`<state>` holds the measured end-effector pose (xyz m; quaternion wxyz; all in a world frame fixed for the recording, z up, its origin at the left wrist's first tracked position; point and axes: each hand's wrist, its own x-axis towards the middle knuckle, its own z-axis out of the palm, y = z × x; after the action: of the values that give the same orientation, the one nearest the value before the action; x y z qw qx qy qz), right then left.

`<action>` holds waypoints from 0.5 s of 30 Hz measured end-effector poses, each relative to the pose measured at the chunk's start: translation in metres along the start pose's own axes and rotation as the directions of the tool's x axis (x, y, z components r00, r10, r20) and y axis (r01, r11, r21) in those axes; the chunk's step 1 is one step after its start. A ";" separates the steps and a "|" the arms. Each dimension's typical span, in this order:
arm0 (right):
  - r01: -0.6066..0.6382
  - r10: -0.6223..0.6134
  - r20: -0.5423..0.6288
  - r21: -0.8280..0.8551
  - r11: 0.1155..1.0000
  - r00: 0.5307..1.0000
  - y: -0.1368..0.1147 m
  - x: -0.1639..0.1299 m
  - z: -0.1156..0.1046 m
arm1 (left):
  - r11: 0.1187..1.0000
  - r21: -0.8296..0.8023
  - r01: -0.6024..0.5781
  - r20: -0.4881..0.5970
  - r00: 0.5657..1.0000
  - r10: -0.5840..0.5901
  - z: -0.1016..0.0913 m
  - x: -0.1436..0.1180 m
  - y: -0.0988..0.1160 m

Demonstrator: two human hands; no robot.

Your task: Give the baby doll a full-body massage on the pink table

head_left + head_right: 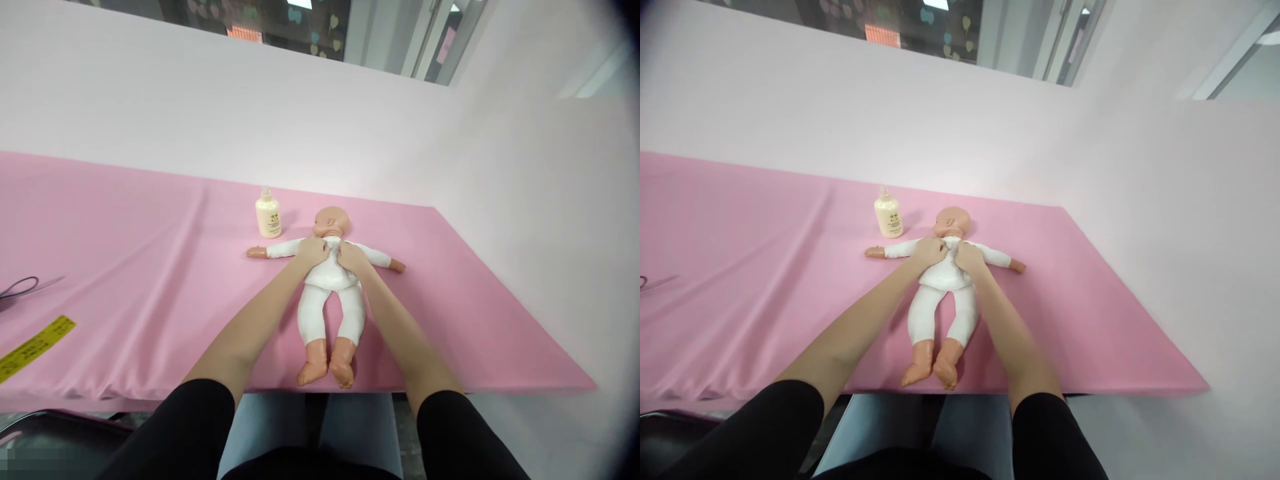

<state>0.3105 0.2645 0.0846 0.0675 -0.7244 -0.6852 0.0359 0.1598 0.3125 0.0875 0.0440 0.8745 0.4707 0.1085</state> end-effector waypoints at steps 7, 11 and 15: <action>-0.082 0.082 0.006 -0.030 0.996 0.997 -0.013 0.002 0.000 | 1.000 0.002 -0.003 -0.041 0.999 0.003 0.005 -0.007 0.008; -0.034 0.033 -0.007 -0.067 0.997 0.999 -0.016 -0.021 -0.002 | 0.998 0.045 -0.049 -0.021 0.999 0.050 -0.001 -0.038 0.016; 0.067 -0.070 -0.061 -0.045 0.997 0.996 -0.012 -0.064 0.000 | 0.989 0.068 -0.128 -0.012 0.992 0.129 -0.004 -0.084 0.030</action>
<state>0.2946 0.2013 0.0842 0.0747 -0.7025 -0.7078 -0.0039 0.1386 0.2256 0.0842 0.0038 0.9031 0.4171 0.1023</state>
